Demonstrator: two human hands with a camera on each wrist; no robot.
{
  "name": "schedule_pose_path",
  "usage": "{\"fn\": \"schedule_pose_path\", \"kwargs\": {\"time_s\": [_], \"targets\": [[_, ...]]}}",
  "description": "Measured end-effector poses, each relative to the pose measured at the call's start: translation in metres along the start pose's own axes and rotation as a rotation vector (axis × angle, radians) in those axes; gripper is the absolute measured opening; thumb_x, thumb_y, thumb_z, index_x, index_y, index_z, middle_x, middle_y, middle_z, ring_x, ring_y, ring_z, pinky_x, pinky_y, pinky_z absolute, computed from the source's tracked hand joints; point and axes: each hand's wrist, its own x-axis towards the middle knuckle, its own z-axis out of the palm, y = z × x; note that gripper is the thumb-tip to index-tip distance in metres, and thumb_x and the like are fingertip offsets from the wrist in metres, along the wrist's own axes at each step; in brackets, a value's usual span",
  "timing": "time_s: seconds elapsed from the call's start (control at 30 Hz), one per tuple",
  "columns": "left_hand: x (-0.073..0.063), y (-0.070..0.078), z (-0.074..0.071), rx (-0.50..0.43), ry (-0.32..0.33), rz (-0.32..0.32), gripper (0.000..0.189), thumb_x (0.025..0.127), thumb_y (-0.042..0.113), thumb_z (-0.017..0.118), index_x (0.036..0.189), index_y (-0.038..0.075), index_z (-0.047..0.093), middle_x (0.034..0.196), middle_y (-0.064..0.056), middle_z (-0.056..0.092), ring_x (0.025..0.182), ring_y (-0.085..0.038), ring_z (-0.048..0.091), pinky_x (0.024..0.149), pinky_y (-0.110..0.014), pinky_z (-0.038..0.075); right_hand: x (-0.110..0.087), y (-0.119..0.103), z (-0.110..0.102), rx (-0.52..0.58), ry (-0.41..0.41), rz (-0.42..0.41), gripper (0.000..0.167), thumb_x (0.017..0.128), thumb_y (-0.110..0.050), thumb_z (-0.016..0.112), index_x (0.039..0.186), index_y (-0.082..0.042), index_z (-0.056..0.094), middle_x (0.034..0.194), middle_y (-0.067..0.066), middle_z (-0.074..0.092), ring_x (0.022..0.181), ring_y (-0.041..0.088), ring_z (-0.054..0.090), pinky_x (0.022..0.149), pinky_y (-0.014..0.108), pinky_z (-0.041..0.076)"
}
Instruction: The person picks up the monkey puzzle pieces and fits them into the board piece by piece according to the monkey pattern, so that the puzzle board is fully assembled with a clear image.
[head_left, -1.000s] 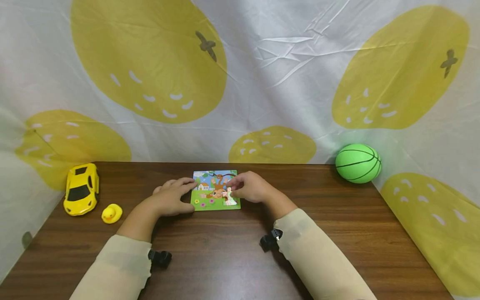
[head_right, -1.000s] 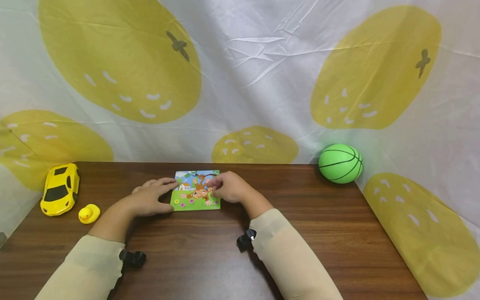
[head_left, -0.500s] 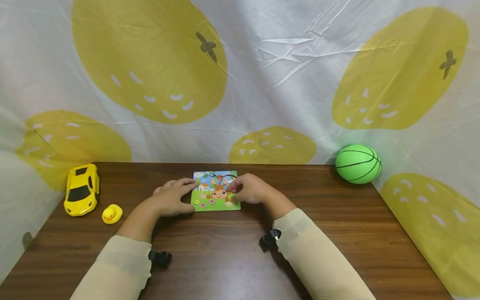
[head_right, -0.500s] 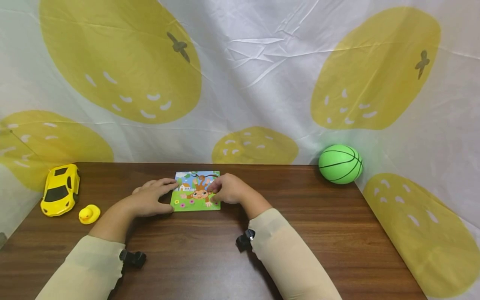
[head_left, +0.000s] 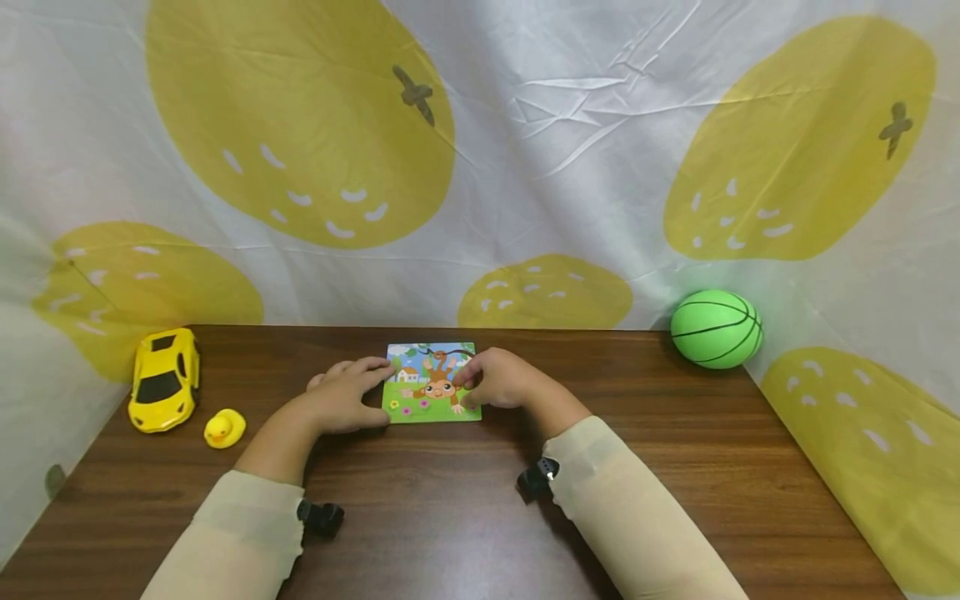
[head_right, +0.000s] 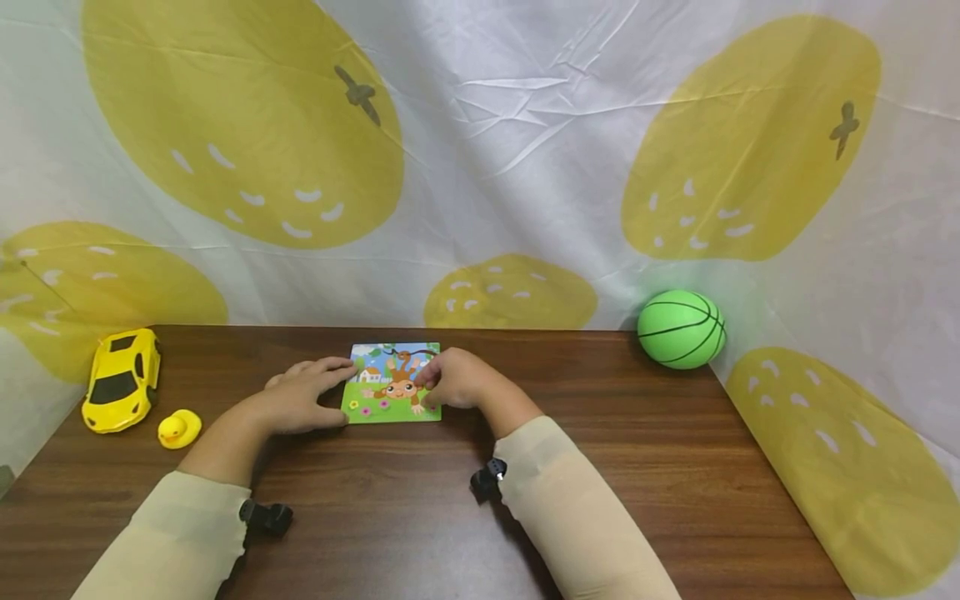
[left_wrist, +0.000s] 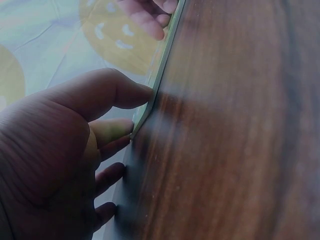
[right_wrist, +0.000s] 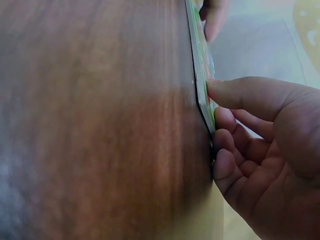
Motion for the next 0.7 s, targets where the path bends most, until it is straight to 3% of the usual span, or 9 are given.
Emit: {"fn": "schedule_pose_path", "kwargs": {"time_s": [0.3, 0.5, 0.6, 0.7], "targets": [[0.001, -0.001, 0.001, 0.015, -0.012, -0.012, 0.091, 0.086, 0.045, 0.070, 0.168, 0.024, 0.038, 0.178, -0.003, 0.028, 0.162, -0.045, 0.022, 0.119, -0.078, 0.025, -0.004, 0.000, 0.001, -0.037, 0.007, -0.033, 0.025, 0.092, -0.018, 0.084, 0.117, -0.020, 0.082, 0.108, -0.003, 0.075, 0.104, 0.014, 0.066, 0.096, 0.036, 0.055], [0.000, -0.002, -0.002, 0.019, -0.005, 0.019, 0.087, 0.089, 0.046, 0.070, 0.167, 0.022, 0.040, 0.177, -0.005, 0.029, 0.160, -0.048, 0.026, 0.116, -0.079, 0.028, -0.006, 0.006, -0.001, -0.044, 0.018, -0.100, 0.027, 0.096, -0.022, 0.080, 0.123, -0.018, 0.081, 0.109, -0.003, 0.076, 0.101, 0.011, 0.066, 0.093, 0.035, 0.056], [-0.003, -0.001, -0.006, 0.006, 0.021, 0.035, 0.081, 0.094, 0.044, 0.069, 0.166, 0.020, 0.042, 0.176, -0.007, 0.031, 0.159, -0.050, 0.029, 0.116, -0.081, 0.029, -0.012, 0.008, -0.005, -0.008, 0.058, -0.125, 0.029, 0.100, -0.028, 0.076, 0.127, -0.016, 0.079, 0.113, -0.002, 0.079, 0.101, 0.012, 0.069, 0.091, 0.035, 0.057], [-0.008, 0.002, -0.013, -0.011, 0.092, 0.050, 0.074, 0.100, 0.044, 0.066, 0.165, 0.016, 0.044, 0.174, -0.010, 0.035, 0.157, -0.053, 0.033, 0.115, -0.084, 0.030, -0.021, 0.011, -0.014, 0.029, 0.148, -0.136, 0.032, 0.103, -0.033, 0.072, 0.129, -0.016, 0.078, 0.116, -0.002, 0.080, 0.105, 0.013, 0.070, 0.092, 0.038, 0.058]]}}
